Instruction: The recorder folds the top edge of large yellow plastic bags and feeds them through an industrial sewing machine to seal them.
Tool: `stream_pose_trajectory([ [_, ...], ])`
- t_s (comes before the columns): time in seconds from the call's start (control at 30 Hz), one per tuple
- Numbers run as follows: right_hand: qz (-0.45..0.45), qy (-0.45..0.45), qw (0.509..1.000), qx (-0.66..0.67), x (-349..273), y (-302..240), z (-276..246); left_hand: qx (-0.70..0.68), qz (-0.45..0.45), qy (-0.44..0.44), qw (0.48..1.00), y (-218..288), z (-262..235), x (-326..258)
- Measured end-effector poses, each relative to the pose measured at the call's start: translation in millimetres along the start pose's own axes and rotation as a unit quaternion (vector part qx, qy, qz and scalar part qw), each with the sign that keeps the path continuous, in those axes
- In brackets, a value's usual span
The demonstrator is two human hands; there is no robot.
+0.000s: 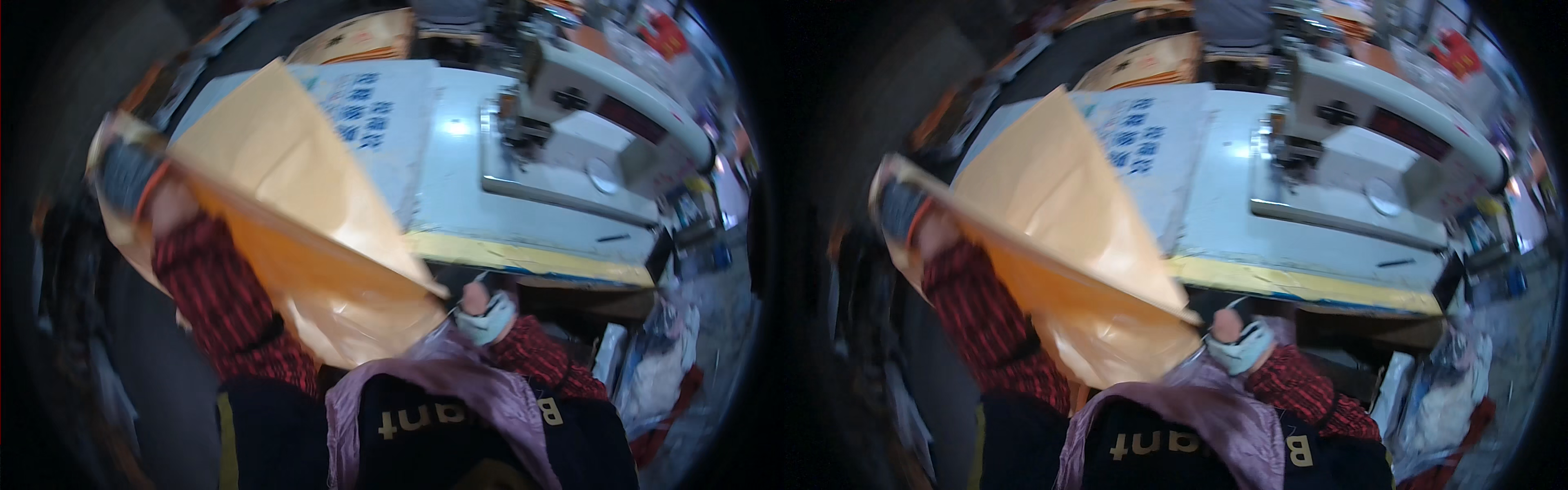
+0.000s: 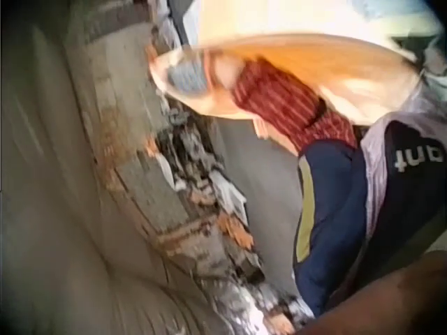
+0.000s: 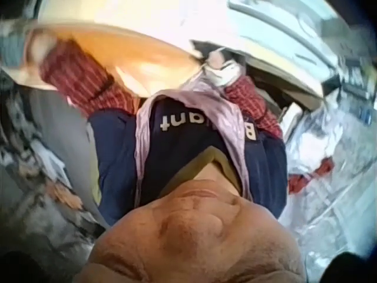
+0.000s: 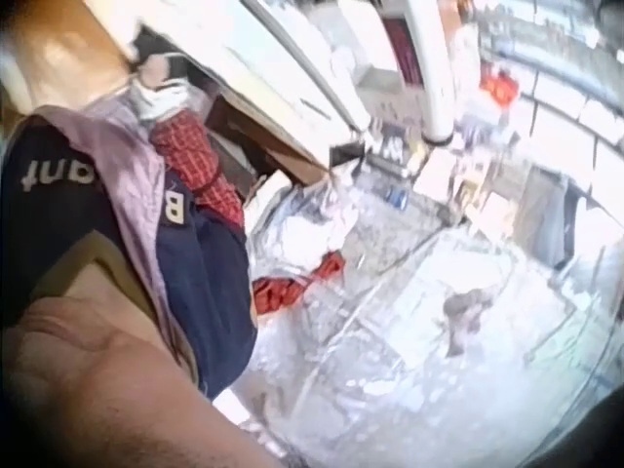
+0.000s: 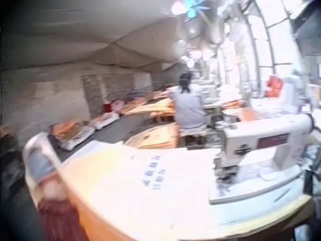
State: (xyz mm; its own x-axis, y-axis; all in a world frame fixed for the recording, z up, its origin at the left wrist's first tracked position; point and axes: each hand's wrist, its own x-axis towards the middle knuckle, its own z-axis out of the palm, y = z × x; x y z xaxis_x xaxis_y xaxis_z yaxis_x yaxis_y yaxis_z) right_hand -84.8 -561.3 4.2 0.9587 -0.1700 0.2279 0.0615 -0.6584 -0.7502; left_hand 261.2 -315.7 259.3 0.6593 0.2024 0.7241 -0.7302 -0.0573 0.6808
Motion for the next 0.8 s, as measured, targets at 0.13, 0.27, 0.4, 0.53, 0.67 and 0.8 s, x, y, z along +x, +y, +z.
stream_pose_trajectory([
  [0.13,0.177,-0.209,0.885,0.375,-26.8,-16.0,-10.0,-0.075,-0.081,-0.246,0.963,-14.2,240.7,-56.6],
  [0.27,0.289,-0.086,0.789,0.535,-57.2,-16.0,-41.5,-0.052,-0.163,-0.417,0.893,-41.5,325.2,-149.1],
  [0.4,0.243,0.066,0.824,0.508,-32.5,-17.7,-43.4,-0.023,-0.164,-0.462,0.871,-47.6,361.7,-174.9],
  [0.53,0.186,0.038,0.953,0.235,-51.1,-1.6,-31.1,0.044,-0.123,-0.49,0.862,-59.2,384.1,-185.2],
  [0.67,0.225,0.018,0.961,0.161,-88.3,-13.0,-59.2,0.205,-0.04,-0.598,0.773,-77.2,387.1,-254.4],
  [0.8,0.238,0.029,0.966,0.096,-103.9,-13.3,-69.2,0.308,0.006,-0.676,0.669,-95.0,359.2,-328.0],
])
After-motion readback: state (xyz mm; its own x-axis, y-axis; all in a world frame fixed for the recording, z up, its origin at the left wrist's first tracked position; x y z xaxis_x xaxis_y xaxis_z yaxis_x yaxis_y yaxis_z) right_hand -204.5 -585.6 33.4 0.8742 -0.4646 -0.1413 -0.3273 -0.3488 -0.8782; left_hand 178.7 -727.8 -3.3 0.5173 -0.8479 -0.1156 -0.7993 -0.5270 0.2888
